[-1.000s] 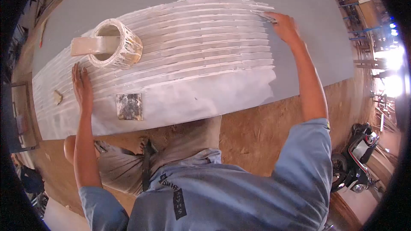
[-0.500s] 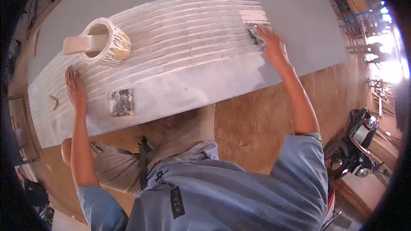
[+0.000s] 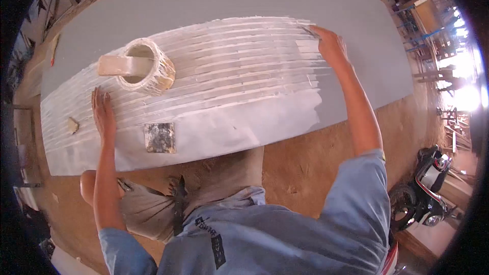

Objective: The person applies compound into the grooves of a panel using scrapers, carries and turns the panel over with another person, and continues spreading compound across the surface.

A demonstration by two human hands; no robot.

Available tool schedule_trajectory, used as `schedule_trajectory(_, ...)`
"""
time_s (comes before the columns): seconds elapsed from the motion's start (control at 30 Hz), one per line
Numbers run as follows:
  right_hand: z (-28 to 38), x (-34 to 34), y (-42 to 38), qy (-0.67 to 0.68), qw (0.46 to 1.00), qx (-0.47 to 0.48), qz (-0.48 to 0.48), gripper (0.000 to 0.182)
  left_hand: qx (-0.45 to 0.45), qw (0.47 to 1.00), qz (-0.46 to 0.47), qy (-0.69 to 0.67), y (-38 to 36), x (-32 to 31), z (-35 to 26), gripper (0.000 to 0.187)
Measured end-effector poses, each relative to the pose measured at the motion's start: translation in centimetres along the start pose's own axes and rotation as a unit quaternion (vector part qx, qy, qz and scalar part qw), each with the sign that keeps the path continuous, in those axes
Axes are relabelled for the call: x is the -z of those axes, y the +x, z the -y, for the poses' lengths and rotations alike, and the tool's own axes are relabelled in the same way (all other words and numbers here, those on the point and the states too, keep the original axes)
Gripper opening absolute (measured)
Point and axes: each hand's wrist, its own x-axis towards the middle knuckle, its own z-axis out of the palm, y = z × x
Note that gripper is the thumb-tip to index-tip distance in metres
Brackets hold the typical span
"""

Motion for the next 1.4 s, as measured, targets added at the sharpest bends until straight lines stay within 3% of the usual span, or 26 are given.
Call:
schedule_trajectory(0.13, 0.3, -2.2, 4.6, -0.053, 0.995, -0.014, 0.083, 0.05, 0.01, 1.0, 0.012, -0.008, -0.1, 0.9, -2.4, 0.053)
schedule_trajectory(0.23, -0.4, -1.6, 2.8, -0.019, 0.992, -0.039, 0.119, 0.053, 0.029, 0.999, 0.03, -0.023, -0.6, 1.4, -3.2, 0.053)
schedule_trajectory(0.3, -1.2, -1.1, 0.9, -0.015, 0.994, 0.018, 0.109, 0.055, 0.033, 0.998, 0.033, -0.033, -0.6, 1.0, -2.9, 0.052)
schedule_trajectory(0.4, -1.4, -0.1, -1.9, 0.002, 0.989, -0.005, 0.15, 0.058, -0.007, 1.0, 0.021, 0.006, -0.4, 0.9, -1.7, 0.053)
schedule_trajectory(0.6, -2.4, 0.2, -6.4, 0.035, 0.992, 0.032, 0.117, 0.061, 0.012, 1.0, 0.016, -0.014, -0.7, 1.2, -2.9, 0.053)
schedule_trajectory(0.73, -1.8, 1.0, -8.5, 0.031, 0.988, -0.007, 0.148, 0.062, -0.001, 0.999, 0.009, -0.032, -0.7, 1.4, -2.4, 0.055)
schedule_trajectory(0.83, -2.6, 0.3, -10.4, 0.071, 0.99, 0.006, 0.121, 0.063, -0.001, 1.0, 0.003, -0.027, -0.7, 1.2, -2.6, 0.056)
schedule_trajectory(0.9, -3.1, -0.1, -11.7, 0.024, 0.995, 0.074, 0.059, 0.06, -0.002, 1.0, 0.004, -0.026, -0.7, 0.8, -2.2, 0.055)
schedule_trajectory(1.1, -2.3, 0.9, -13.2, 0.088, 0.988, -0.001, 0.13, 0.072, -0.047, 0.999, -0.007, -0.017, -0.2, 0.5, 0.7, 0.054)
schedule_trajectory(1.13, -2.3, 0.5, -14.0, 0.09, 0.987, -0.003, 0.132, 0.072, -0.064, 0.997, 0.008, 0.033, -0.2, 0.8, 1.2, 0.054)
schedule_trajectory(1.2, -2.9, -0.3, -15.8, 0.022, 0.997, 0.063, 0.032, 0.066, -0.084, 0.993, 0.024, 0.073, -0.4, 0.2, 0.4, 0.055)
schedule_trajectory(1.27, -3.1, -0.6, -16.5, 0.035, 0.997, 0.048, 0.04, 0.067, -0.003, 1.0, 0.011, -0.011, -0.3, 1.0, -2.1, 0.055)
schedule_trajectory(1.4, -2.5, -1.2, -18.3, 0.013, 0.999, 0.028, 0.041, 0.07, -0.022, 1.0, 0.01, -0.01, -0.3, 1.1, -1.6, 0.056)
